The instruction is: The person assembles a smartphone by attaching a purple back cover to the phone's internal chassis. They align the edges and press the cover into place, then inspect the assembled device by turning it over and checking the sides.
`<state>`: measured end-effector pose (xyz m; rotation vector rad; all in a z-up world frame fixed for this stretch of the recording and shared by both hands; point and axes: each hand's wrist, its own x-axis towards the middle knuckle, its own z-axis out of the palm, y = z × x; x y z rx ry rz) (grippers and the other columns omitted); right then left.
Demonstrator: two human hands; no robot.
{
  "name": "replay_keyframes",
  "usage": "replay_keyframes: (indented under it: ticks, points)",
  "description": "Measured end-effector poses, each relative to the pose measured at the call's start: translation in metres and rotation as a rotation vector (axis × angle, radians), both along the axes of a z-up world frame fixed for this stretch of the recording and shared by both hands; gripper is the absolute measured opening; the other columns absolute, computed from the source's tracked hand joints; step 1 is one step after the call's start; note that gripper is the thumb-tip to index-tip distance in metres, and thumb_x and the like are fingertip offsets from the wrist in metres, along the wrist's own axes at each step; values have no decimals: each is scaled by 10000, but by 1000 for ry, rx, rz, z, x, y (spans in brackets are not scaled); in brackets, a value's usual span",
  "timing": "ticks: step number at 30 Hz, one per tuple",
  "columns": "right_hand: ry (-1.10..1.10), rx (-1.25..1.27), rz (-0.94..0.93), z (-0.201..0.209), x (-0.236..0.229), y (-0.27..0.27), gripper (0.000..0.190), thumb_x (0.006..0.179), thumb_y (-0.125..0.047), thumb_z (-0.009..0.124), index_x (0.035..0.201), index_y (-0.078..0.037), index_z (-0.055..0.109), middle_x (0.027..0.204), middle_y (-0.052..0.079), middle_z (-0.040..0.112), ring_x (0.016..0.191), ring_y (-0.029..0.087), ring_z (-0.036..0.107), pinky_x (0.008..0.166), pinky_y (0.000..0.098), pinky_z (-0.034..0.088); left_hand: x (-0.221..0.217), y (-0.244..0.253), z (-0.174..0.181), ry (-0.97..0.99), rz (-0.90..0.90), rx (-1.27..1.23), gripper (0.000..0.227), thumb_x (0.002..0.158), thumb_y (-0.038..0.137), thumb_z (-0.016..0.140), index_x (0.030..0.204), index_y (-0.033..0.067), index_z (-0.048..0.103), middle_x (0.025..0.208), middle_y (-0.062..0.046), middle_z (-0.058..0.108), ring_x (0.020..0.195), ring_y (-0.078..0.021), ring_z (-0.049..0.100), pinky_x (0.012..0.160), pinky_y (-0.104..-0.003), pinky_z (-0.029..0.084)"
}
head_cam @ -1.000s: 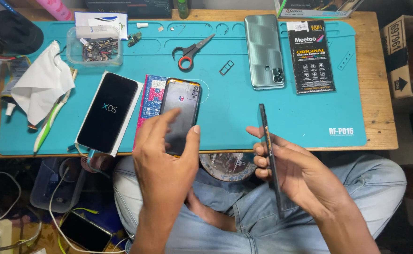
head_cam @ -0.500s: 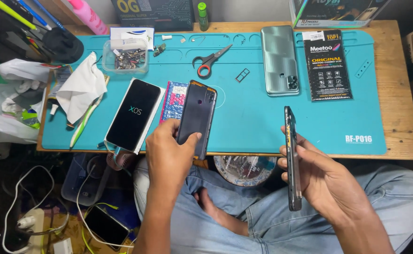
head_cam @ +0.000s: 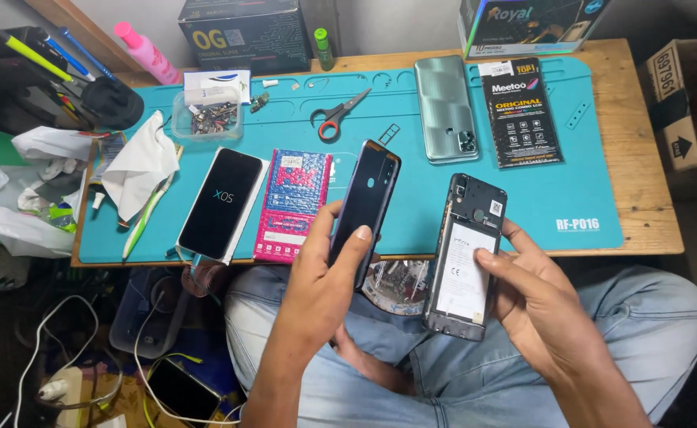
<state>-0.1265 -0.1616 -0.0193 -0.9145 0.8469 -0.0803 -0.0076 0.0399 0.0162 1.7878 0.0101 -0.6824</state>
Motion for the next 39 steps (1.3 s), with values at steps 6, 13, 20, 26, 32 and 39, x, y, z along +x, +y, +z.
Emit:
replay_keyframes:
  ticks: [6,13,20,26,32,39]
  points:
    - [1,-102,-29,7,-4,9,646,975,-48,616,1596,-160,477,1073,177,703,1034,256,693,904,380,546,-23,-6,-5,-11,-69,-160,668,1011,369,392,1629,139,503,1719,-30,520,1630,-132,375,1302,-337,240]
    - [-21,-128,0,19,-6,21,569,977,-59,614,1532,-157,538,1191,167,748,1060,238,687,837,387,546,-44,-17,4,-7,-136,-528,630,1050,296,394,1622,38,459,1647,-133,563,1533,-203,500,1256,-351,379]
    - [-68,-193,47,19,-8,22,572,1003,-90,588,1568,-167,549,1195,151,774,1009,243,708,794,420,586,-53,-19,2,18,-141,-472,613,1047,321,444,1628,130,495,1532,-103,674,1389,-181,641,1166,-329,494]
    - [-95,-206,65,15,-8,23,567,1001,-67,606,1557,-168,564,1128,147,762,982,231,694,754,427,606,-54,-19,5,19,-146,-361,628,1024,381,447,1618,197,529,1579,-61,660,1480,-187,555,1202,-350,436]
    - [-116,-192,58,18,-6,24,599,996,-38,595,1582,-151,547,1176,166,769,1021,247,711,834,434,611,-53,-17,4,2,-157,-280,617,1009,398,445,1598,255,560,1598,-25,657,1494,-185,558,1201,-365,427]
    - [-89,-198,49,20,-4,27,621,989,-33,599,1592,-170,546,1176,165,764,1012,240,704,830,438,612,-54,-15,1,-12,-157,-242,619,994,415,459,1587,285,578,1587,-17,665,1470,-169,575,1179,-366,435]
